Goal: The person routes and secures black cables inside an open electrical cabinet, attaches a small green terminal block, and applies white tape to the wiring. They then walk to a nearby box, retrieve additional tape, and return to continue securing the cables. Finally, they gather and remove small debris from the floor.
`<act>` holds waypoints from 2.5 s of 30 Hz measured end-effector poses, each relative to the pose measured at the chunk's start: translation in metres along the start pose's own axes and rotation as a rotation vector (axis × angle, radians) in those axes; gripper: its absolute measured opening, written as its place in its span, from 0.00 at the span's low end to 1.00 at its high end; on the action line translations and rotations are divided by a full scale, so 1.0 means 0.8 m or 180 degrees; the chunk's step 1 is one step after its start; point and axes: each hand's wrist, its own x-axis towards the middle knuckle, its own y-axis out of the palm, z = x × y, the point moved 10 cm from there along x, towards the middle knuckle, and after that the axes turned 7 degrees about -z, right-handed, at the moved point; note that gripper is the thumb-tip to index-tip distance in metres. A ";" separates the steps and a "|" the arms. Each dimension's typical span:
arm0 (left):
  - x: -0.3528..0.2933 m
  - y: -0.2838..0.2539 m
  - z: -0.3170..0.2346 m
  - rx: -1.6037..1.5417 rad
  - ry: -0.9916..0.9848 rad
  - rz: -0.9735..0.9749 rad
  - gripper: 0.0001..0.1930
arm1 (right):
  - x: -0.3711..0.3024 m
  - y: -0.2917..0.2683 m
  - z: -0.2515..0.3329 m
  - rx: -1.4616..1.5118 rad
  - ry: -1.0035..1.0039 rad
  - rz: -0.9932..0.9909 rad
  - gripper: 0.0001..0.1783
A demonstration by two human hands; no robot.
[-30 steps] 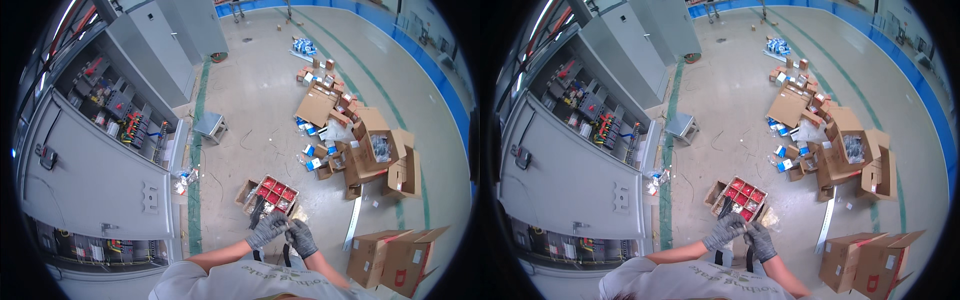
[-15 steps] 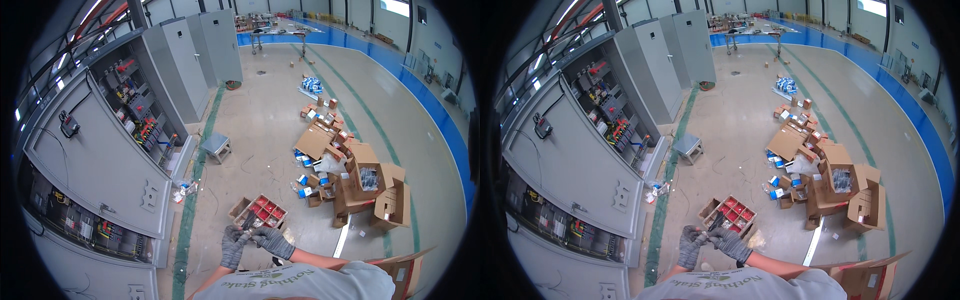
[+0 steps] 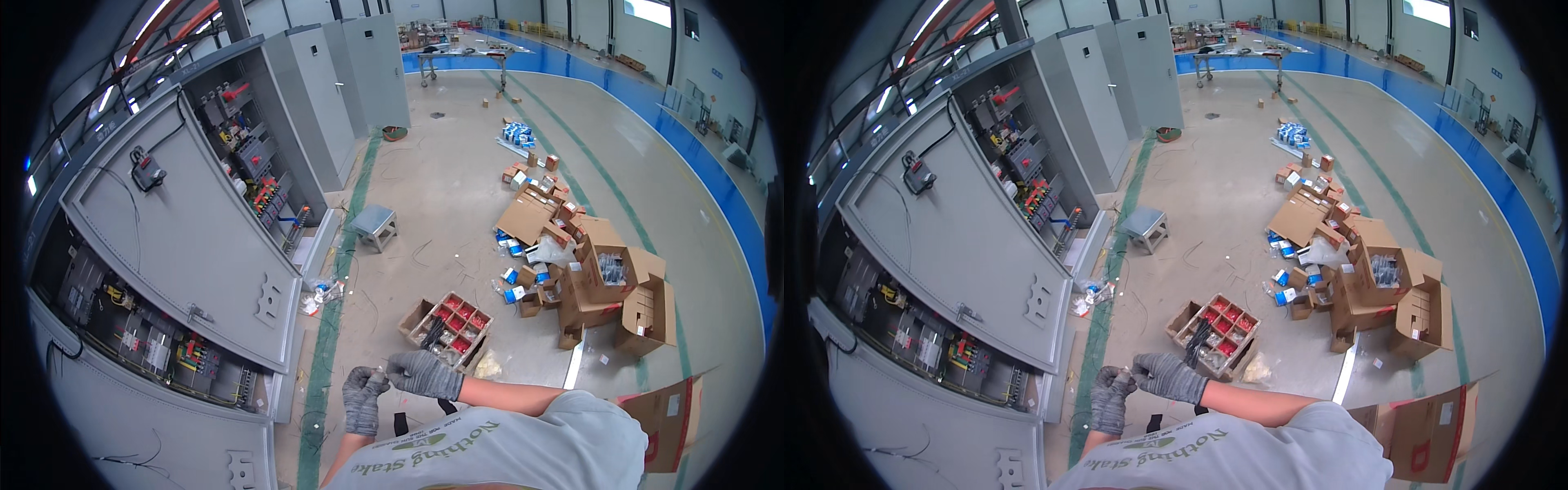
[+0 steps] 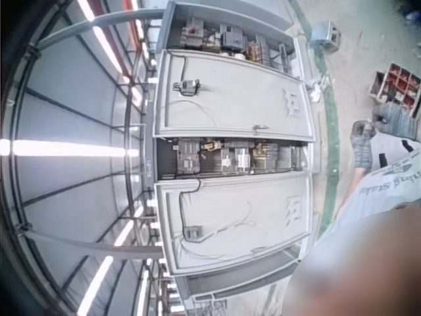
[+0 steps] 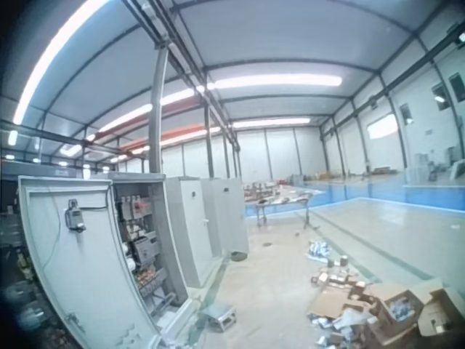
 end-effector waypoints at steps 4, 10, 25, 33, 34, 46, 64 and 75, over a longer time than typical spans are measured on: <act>-0.024 -0.082 -0.030 -0.0083 0.0174 -0.0112 0.07 | 0.003 0.087 0.033 0.0095 0.0055 0.0195 0.07; -0.068 -0.141 -0.085 0.0465 0.0730 0.0053 0.13 | 0.004 0.164 0.054 0.0663 0.0247 0.0220 0.07; -0.059 -0.083 -0.053 0.1021 0.0118 -0.0342 0.13 | 0.006 0.124 0.002 0.1642 0.0468 0.0566 0.08; -0.041 -0.037 -0.037 0.0947 0.0182 -0.0513 0.16 | 0.012 0.110 -0.040 0.3156 0.1312 0.1030 0.07; -0.040 -0.032 -0.038 0.0801 0.0249 -0.0493 0.16 | 0.018 0.108 -0.045 0.3021 0.1271 0.1025 0.06; -0.081 -0.131 -0.068 0.0045 0.0531 -0.1486 0.15 | 0.050 0.145 0.058 0.1546 0.0260 0.1507 0.08; -0.221 -0.368 -0.122 -0.0126 0.0932 -0.2075 0.12 | -0.004 0.380 0.222 0.1305 -0.0130 0.2416 0.08; -0.267 -0.474 -0.116 -0.0783 0.0729 -0.2261 0.11 | -0.027 0.479 0.283 0.1665 -0.0179 0.2649 0.08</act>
